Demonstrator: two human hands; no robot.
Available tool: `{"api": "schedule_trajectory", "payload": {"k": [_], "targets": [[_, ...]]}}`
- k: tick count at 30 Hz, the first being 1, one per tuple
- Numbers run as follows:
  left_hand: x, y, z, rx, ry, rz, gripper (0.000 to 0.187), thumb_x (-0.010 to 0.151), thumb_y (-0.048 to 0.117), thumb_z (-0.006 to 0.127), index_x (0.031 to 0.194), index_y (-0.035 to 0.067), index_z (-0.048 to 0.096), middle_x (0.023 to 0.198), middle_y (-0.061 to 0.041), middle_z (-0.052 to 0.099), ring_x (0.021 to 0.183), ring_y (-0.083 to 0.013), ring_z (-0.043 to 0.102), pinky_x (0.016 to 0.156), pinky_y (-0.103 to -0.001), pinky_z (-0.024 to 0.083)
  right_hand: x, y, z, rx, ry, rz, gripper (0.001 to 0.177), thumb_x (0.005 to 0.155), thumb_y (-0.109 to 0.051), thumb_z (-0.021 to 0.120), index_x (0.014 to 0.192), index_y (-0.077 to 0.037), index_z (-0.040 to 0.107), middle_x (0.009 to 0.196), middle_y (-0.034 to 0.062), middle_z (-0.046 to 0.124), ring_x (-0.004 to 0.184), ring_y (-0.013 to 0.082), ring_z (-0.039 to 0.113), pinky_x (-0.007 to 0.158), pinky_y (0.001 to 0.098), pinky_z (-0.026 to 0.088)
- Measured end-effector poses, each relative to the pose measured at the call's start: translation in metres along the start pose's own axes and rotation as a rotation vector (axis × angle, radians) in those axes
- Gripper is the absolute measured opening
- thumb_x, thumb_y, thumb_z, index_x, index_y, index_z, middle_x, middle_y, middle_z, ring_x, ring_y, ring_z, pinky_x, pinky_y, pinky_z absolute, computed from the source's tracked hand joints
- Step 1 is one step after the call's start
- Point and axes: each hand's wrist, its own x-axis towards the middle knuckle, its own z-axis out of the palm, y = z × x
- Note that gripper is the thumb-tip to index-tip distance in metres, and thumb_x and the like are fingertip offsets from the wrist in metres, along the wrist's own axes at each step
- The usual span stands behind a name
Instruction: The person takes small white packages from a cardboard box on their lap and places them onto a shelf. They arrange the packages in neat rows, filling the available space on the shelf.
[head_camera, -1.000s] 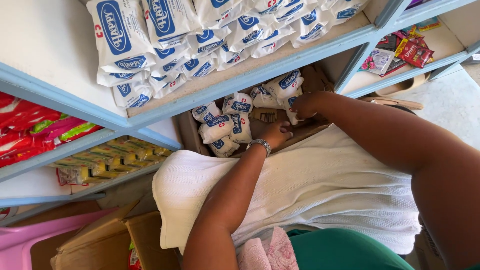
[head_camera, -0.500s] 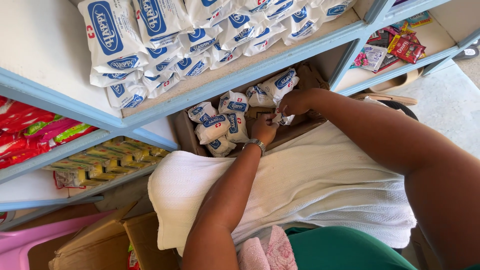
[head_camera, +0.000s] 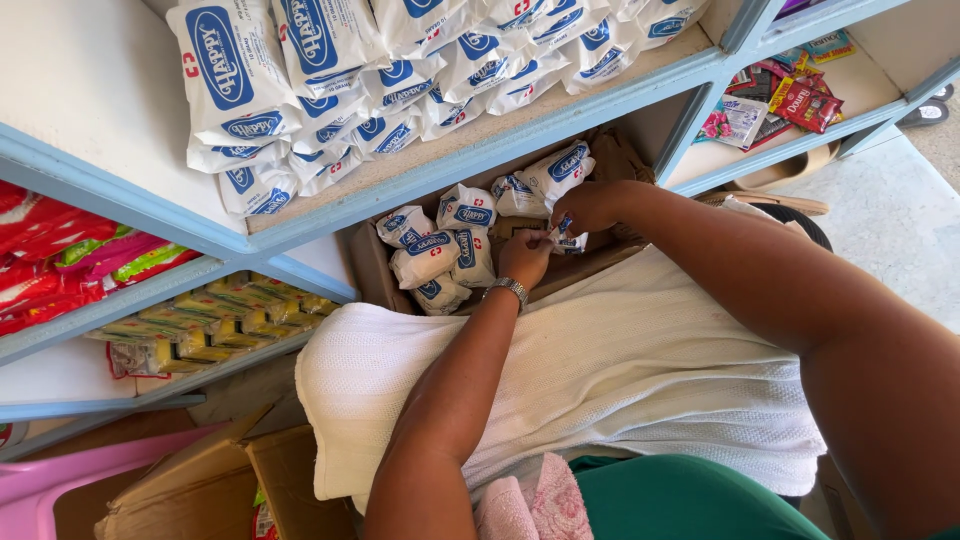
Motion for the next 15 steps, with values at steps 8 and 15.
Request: {"api": "schedule_trajectory", "payload": {"k": [8, 15], "targets": [[0.011, 0.005, -0.007, -0.123, 0.016, 0.064, 0.027, 0.085, 0.03, 0.076, 0.105, 0.012, 0.078, 0.095, -0.006, 0.079, 0.085, -0.0178, 0.073, 0.08, -0.033, 0.057, -0.001, 0.004, -0.001, 0.065, 0.117, -0.023, 0.046, 0.085, -0.021, 0.081, 0.128, -0.02, 0.064, 0.121, 0.0076, 0.072, 0.113, 0.0267, 0.067, 0.094, 0.0411, 0.052], [0.003, 0.037, -0.042, -0.226, -0.031, 0.084, 0.027, 0.083, 0.026, 0.08, 0.104, 0.009, 0.077, 0.094, -0.005, 0.079, 0.081, -0.0125, 0.074, 0.074, -0.03, 0.059, -0.03, -0.02, -0.028, 0.194, 0.256, 0.003, 0.027, 0.091, -0.019, 0.075, 0.117, -0.02, 0.071, 0.1, 0.0082, 0.076, 0.096, 0.0219, 0.073, 0.084, 0.0386, 0.057]]}}
